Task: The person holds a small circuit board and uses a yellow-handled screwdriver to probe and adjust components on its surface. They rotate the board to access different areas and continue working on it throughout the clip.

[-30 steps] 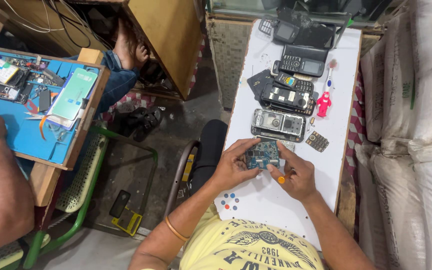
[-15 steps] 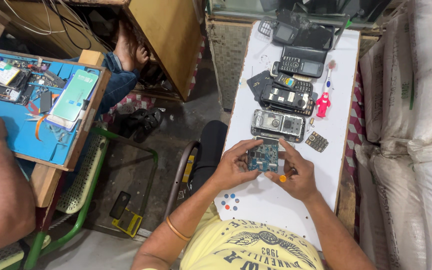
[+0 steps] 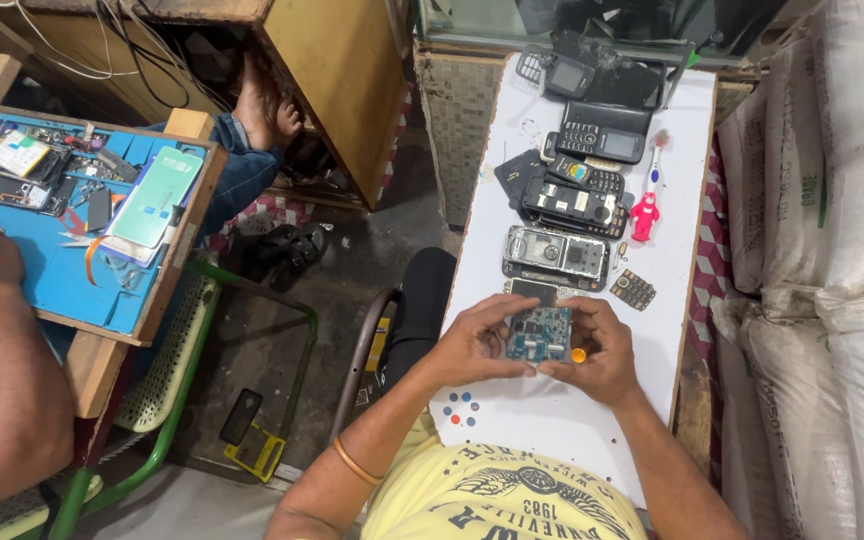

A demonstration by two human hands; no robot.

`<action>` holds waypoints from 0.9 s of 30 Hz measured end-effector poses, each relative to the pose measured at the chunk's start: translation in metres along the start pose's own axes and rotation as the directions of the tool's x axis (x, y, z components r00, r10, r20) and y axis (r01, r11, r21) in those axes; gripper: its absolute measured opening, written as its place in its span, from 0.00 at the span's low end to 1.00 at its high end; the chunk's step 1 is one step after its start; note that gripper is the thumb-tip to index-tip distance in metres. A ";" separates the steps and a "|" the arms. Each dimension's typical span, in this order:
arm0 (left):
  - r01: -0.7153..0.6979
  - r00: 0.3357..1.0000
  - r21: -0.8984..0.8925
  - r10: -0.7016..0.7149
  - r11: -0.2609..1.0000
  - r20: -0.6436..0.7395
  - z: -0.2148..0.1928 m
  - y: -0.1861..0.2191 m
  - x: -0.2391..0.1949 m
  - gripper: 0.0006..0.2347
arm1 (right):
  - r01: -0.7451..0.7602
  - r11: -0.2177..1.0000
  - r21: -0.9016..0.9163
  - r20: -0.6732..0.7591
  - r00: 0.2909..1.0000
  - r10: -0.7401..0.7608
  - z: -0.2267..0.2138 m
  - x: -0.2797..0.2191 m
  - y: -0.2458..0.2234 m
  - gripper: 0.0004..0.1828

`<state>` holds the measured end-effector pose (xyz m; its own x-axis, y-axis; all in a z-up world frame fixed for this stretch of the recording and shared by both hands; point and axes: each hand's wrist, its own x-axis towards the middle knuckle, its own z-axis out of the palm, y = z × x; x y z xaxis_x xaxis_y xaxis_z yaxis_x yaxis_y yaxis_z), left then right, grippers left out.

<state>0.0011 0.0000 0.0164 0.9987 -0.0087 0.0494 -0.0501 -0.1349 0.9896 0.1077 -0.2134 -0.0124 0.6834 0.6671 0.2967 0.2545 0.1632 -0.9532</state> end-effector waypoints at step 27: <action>-0.195 0.974 0.126 0.207 0.973 -0.089 0.007 -0.005 -0.005 0.34 | -0.486 0.713 0.505 0.306 0.873 0.379 -0.004 -0.003 0.015 0.18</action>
<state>-0.0034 -0.0060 0.0099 0.9629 0.0517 0.2650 -0.2440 -0.2542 0.9359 0.1116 -0.2160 -0.0272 0.4840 0.8668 -0.1201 -0.4962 0.1588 -0.8536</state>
